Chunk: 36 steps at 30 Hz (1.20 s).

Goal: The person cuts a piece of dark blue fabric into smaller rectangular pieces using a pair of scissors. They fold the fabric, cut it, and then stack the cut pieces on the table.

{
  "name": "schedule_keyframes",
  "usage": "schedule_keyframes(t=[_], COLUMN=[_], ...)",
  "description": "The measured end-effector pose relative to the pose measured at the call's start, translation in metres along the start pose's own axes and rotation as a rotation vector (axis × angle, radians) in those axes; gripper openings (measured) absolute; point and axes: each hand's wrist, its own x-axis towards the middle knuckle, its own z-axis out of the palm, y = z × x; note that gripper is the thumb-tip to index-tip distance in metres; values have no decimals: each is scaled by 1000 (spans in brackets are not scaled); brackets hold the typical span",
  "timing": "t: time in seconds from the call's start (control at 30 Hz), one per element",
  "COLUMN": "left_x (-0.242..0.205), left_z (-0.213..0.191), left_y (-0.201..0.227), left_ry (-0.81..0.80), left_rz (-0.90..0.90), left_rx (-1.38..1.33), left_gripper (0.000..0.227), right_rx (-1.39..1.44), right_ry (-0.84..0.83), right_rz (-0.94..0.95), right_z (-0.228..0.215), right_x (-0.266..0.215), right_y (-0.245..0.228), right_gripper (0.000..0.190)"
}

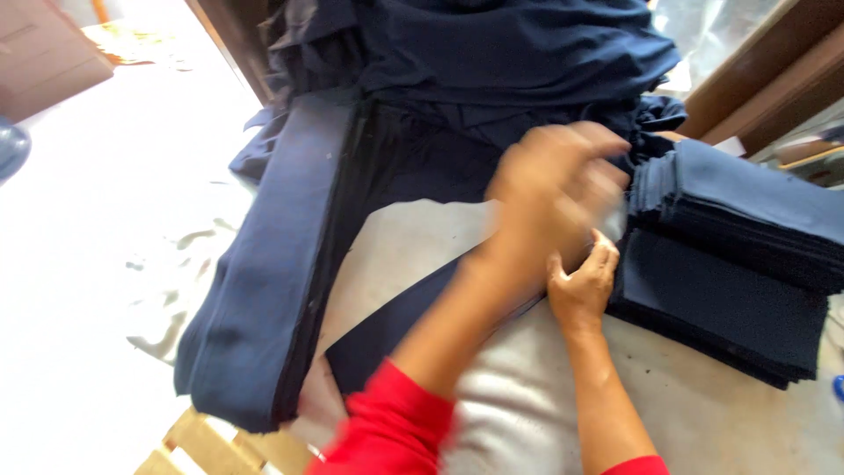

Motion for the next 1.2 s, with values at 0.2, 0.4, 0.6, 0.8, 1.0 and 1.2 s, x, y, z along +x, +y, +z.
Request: schedule_keyframes(t=[0.2, 0.4, 0.6, 0.8, 1.0, 1.2], left_x=[-9, -77, -58, -61, -74, -90], left_z=[-248, -352, -357, -348, -347, -353], left_y=[-139, 3, 24, 46, 41, 53], left_ry=[-57, -378, -521, -576, -445, -341], left_rz=[-127, -1593, -1690, -1579, -1529, -1443], left_rx=[1156, 536, 422, 366, 35, -265], left_gripper=[78, 100, 102, 108, 75, 89], right_rx=[33, 141, 440, 980, 1175, 1321], right_ry=[126, 126, 71, -263, -604, -883], right_rz=[-144, -123, 114, 835, 1100, 1568], right_z=[6, -24, -63, -108, -141, -173], right_x=[-3, 2, -56, -123, -135, -102], right_y=[17, -35, -87, -138, -170, -219], right_gripper=[71, 74, 44, 37, 37, 77])
